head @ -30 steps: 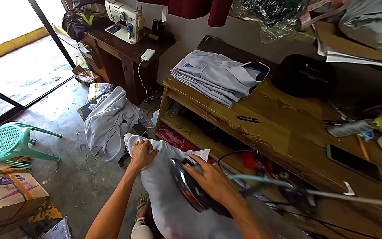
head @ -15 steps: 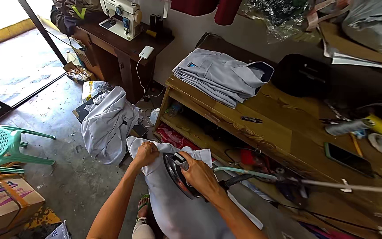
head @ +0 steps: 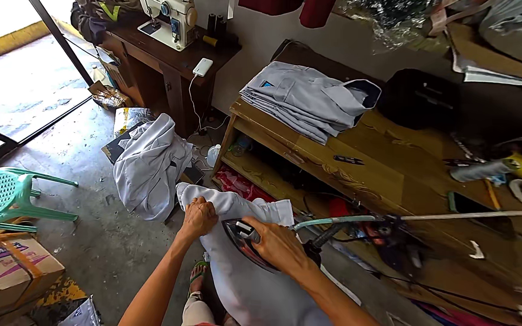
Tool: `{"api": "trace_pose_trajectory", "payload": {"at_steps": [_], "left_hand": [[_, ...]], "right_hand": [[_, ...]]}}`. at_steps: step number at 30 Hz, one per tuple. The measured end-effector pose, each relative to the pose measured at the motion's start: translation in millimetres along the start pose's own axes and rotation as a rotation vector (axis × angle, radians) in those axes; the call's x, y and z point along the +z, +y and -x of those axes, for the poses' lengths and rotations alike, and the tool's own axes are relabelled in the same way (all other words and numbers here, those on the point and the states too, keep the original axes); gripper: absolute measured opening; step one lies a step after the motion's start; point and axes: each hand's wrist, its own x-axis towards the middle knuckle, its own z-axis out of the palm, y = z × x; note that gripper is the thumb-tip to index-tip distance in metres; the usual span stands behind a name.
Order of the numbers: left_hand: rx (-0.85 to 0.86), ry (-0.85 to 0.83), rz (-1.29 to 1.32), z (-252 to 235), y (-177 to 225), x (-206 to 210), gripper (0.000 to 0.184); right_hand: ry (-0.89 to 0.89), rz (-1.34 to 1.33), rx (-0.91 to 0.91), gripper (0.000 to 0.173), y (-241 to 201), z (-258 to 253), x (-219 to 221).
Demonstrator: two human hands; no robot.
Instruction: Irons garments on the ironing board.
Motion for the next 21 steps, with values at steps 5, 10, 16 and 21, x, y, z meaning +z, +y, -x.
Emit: {"api": "trace_pose_trajectory", "payload": {"at_steps": [5, 10, 16, 21], "left_hand": [[0.058, -0.059, 0.126, -6.8, -11.9, -8.1, 0.029], [0.049, -0.068, 0.104, -10.4, -10.8, -7.7, 0.029], [0.022, -0.072, 0.105, -13.4, -13.1, -6.8, 0.03], [0.021, -0.07, 0.11, -15.3, -12.9, -7.2, 0.03]], "right_hand": [[0.072, 0.066, -0.125, 0.05, 1.5, 1.6, 11.6], [0.076, -0.01, 0.032, 0.054, -6.4, -5.9, 5.1], [0.058, -0.004, 0.027, 0.055, -5.2, 4.8, 8.4], [-0.054, -0.072, 0.087, 0.053, -22.5, 5.7, 4.0]]}}
